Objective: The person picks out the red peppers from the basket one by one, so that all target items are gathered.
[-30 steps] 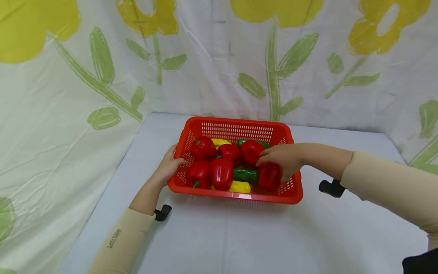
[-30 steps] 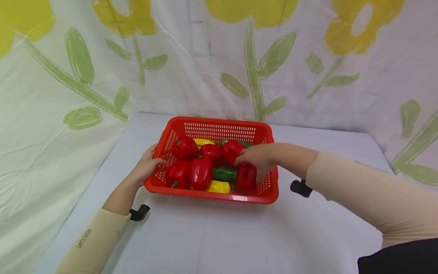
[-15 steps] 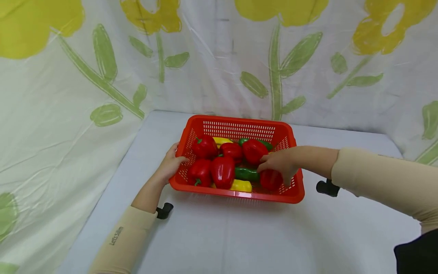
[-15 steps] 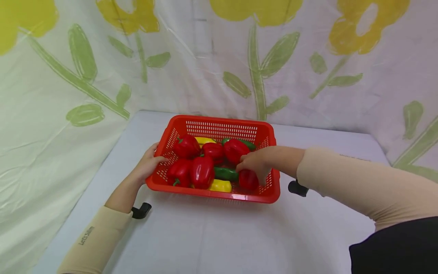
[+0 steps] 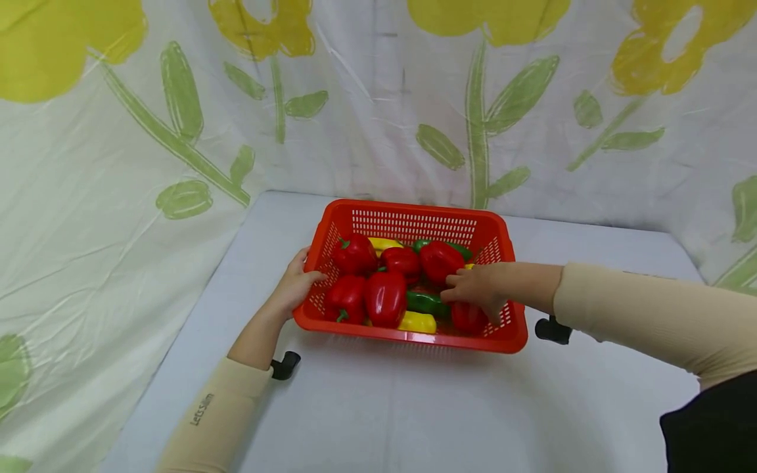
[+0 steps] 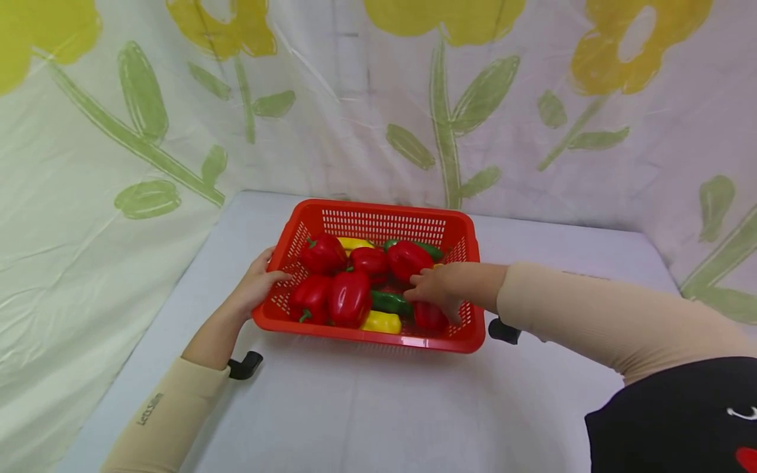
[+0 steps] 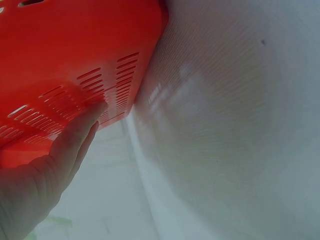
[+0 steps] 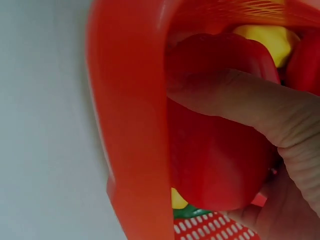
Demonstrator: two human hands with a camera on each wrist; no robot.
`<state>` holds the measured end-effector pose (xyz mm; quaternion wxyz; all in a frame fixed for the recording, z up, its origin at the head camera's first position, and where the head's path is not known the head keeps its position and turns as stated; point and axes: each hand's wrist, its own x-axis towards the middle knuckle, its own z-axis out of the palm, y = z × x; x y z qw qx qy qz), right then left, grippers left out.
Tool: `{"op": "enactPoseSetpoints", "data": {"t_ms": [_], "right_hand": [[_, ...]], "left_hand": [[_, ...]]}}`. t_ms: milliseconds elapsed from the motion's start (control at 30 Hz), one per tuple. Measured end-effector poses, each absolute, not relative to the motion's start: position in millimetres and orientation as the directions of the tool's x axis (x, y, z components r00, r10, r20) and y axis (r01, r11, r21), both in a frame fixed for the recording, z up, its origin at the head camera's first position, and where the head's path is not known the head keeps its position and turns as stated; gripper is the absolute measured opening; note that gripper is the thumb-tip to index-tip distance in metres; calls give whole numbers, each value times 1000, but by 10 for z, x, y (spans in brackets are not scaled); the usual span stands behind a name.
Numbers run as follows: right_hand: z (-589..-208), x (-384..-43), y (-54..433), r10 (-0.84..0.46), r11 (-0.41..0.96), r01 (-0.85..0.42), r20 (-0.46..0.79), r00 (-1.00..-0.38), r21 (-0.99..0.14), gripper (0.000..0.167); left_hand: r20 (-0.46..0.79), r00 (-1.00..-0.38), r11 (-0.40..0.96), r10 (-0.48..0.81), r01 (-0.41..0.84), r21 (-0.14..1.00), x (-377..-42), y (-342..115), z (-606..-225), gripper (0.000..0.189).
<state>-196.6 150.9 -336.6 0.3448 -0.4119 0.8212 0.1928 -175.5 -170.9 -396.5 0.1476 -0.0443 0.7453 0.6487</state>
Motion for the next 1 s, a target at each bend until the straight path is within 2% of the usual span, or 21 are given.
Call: {"op": "enactPoseSetpoints", "data": {"t_ms": [533,1000], "right_hand": [[-3433,-1939,1523,-577,543,-836,-688,-440,79,77],[-3460,-1934,1558,-628,538,-842,-649,-431,39,78]], "left_hand": [[-267,-956,161,123,-246,956,-1768,-1719,-3987,63],[-272,-954,168,126,-249,954,-1772,-1733,-4001,64]]}}
